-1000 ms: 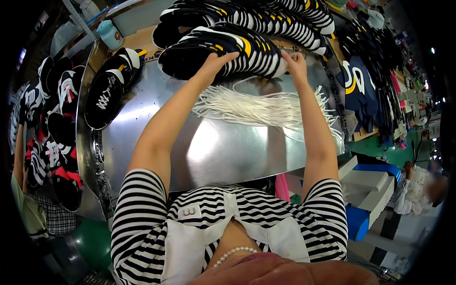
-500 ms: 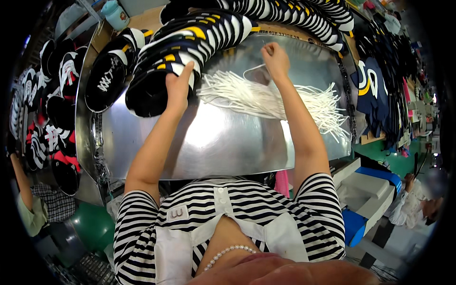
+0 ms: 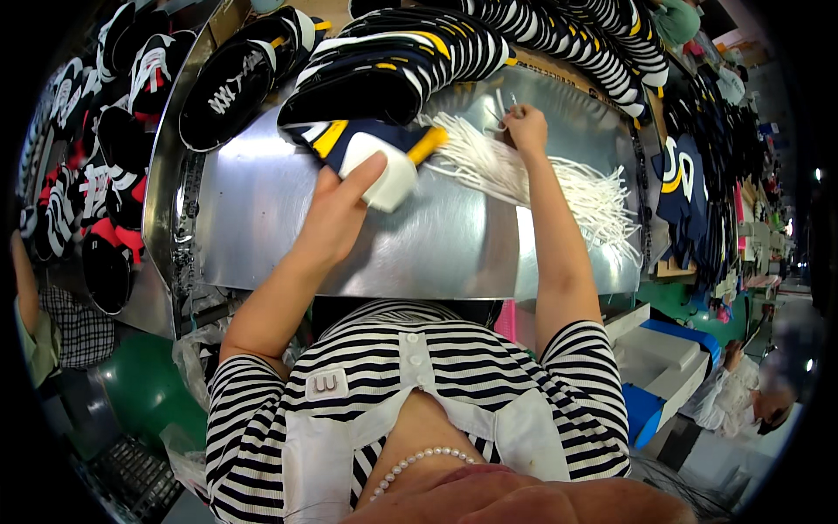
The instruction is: The person threads white laces through the eyelets of a blue and yellow shoe by hand at a manufacturing station.
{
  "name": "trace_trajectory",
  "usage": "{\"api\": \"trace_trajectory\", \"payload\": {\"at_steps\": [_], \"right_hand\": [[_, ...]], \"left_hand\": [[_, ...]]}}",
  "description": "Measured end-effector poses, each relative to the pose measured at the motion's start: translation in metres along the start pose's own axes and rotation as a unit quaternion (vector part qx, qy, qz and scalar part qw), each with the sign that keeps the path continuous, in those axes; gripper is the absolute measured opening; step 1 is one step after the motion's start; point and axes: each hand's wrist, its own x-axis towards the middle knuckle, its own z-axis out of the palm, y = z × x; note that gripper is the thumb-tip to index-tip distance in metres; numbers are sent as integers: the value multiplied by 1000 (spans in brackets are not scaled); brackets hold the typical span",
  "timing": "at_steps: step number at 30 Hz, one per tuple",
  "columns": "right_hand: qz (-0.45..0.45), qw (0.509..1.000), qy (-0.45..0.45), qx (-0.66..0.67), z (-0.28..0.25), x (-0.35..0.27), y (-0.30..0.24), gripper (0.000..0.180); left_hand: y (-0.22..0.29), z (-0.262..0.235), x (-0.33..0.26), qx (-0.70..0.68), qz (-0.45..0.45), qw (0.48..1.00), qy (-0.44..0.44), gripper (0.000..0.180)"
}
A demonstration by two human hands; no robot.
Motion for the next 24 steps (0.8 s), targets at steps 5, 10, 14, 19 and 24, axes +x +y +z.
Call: {"api": "trace_trajectory", "payload": {"at_steps": [5, 10, 14, 19, 24], "right_hand": [[97, 830, -167, 523, -96, -20, -45, 17], [-159, 829, -62, 532, -252, -87, -100, 21], [-340, 707, -130, 606, -340, -159, -105, 12], [-141, 776, -91, 608, -273, -210, -107, 8], [142, 772, -319, 532, -84, -232, -111, 10]], "left_hand": [[23, -74, -33, -145, -85, 947, -275, 38], [-9, -126, -32, -1, -149, 989, -11, 36], [-13, -146, -24, 349, 162, 919, 87, 32], [23, -52, -55, 633, 293, 715, -48, 23], [4, -52, -49, 787, 209, 562, -144, 20]]}}
